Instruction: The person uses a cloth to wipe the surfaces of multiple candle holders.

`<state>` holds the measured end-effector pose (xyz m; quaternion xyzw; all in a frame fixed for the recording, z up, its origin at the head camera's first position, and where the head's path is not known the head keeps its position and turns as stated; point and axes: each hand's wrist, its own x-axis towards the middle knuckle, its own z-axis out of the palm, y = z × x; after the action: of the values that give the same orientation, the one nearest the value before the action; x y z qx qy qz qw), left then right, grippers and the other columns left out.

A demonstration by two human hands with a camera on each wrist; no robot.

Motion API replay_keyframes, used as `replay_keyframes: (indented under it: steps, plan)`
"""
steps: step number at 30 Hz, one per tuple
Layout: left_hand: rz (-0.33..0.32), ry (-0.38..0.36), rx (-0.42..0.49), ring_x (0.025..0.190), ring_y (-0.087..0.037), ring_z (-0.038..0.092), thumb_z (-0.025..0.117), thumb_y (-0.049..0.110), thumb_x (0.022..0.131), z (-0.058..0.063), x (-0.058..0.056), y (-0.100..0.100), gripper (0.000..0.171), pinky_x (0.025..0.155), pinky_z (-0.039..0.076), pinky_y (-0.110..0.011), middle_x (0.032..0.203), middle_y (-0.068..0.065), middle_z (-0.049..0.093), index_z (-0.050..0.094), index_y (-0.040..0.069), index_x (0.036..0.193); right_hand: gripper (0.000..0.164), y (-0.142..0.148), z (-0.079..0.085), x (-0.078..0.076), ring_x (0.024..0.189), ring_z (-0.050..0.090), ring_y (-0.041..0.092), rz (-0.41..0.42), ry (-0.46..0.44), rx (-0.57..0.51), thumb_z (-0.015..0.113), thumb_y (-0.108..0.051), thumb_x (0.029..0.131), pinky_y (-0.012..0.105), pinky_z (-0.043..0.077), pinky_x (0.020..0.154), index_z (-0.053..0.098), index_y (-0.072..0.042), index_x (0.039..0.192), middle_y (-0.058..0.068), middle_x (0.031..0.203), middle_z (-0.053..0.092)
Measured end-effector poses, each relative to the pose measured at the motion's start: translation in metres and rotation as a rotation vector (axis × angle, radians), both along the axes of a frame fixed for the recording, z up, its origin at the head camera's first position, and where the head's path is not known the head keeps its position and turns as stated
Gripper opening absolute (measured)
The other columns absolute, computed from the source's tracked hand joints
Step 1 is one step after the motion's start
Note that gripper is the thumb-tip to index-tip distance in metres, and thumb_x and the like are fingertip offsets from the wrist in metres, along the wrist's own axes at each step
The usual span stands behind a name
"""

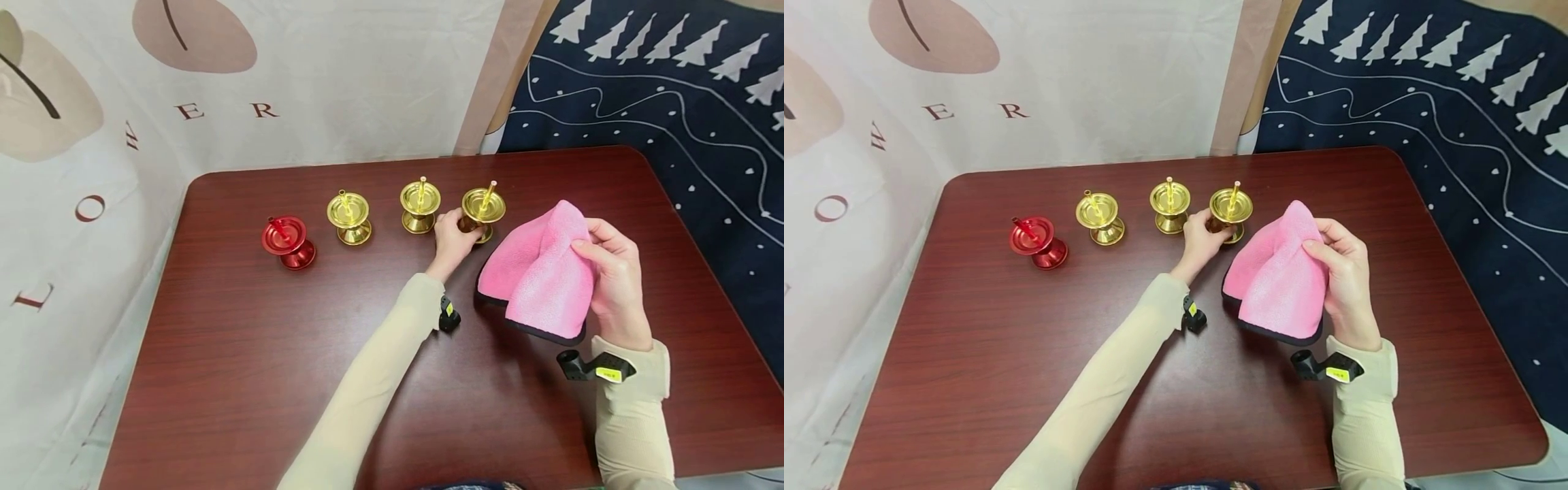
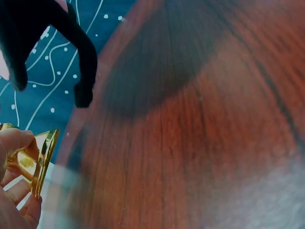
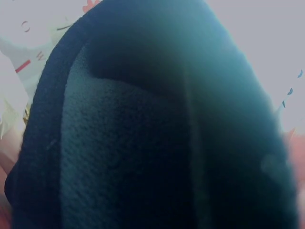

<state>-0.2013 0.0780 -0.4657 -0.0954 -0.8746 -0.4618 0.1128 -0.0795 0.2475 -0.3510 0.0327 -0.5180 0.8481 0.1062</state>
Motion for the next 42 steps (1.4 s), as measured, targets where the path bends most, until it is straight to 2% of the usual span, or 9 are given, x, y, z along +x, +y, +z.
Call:
replay_keyframes:
  steps: [12,20,27,30,34,38,42]
  plan:
    - [-0.008,-0.112,-0.011,0.091,-0.024,0.056,0.079,0.019,0.073,-0.007,-0.008,0.003,0.028,0.082,0.041,-0.029,0.089,-0.006,0.07,0.071,0.005,0.096,0.019,0.001,0.0,0.001,0.066,0.059,0.015,-0.004,-0.01,0.016,0.051,0.009,0.087,0.02,0.048,0.053,0.068,0.004,0.094,0.008,0.076,0.064]
    - [-0.019,-0.151,-0.047,0.094,-0.022,0.055,0.078,0.022,0.075,-0.007,-0.009,0.004,0.03,0.084,0.042,-0.03,0.095,-0.005,0.07,0.07,0.007,0.1,0.019,0.002,-0.001,0.001,0.069,0.059,0.015,-0.009,-0.018,0.022,0.052,0.008,0.088,0.021,0.049,0.054,0.068,0.005,0.096,0.008,0.078,0.065]
    - [-0.039,-0.151,-0.062,0.098,-0.022,0.056,0.077,0.023,0.076,-0.011,-0.01,0.004,0.034,0.087,0.043,-0.03,0.1,-0.005,0.069,0.068,0.007,0.104,0.02,-0.002,-0.003,-0.002,0.067,0.058,0.014,-0.024,-0.043,0.067,0.051,0.007,0.088,0.02,0.048,0.053,0.069,0.001,0.094,0.007,0.076,0.064]
    - [-0.043,-0.164,-0.051,0.102,-0.023,0.056,0.076,0.022,0.077,-0.009,-0.008,0.001,0.039,0.089,0.043,-0.032,0.105,-0.007,0.067,0.064,0.005,0.11,0.02,-0.004,-0.003,-0.004,0.066,0.057,0.014,-0.035,-0.047,0.08,0.051,0.007,0.089,0.02,0.047,0.052,0.069,0.0,0.092,0.006,0.075,0.063]
    - [-0.024,-0.122,-0.018,0.103,-0.024,0.057,0.073,0.016,0.076,-0.005,0.003,-0.007,0.04,0.09,0.042,-0.033,0.107,-0.01,0.066,0.061,0.002,0.112,0.019,-0.003,-0.004,-0.006,0.068,0.057,0.015,-0.029,-0.042,0.07,0.051,0.006,0.089,0.02,0.047,0.052,0.069,0.001,0.093,0.007,0.077,0.063]
    - [-0.001,-0.047,-0.007,0.095,-0.025,0.059,0.069,0.012,0.076,-0.001,0.015,-0.017,0.028,0.086,0.043,-0.032,0.097,-0.012,0.067,0.065,0.0,0.101,0.018,-0.003,-0.006,-0.007,0.069,0.057,0.014,-0.057,-0.066,0.072,0.053,0.005,0.089,0.02,0.047,0.053,0.07,0.0,0.093,0.006,0.078,0.063]
    - [0.027,-0.015,0.026,0.083,-0.021,0.062,0.069,0.009,0.075,0.004,0.024,-0.03,0.015,0.077,0.046,-0.026,0.085,-0.009,0.068,0.068,0.001,0.088,0.019,-0.004,-0.007,-0.009,0.066,0.057,0.014,-0.061,-0.079,0.06,0.052,0.007,0.088,0.02,0.047,0.052,0.07,0.0,0.091,0.005,0.075,0.063]
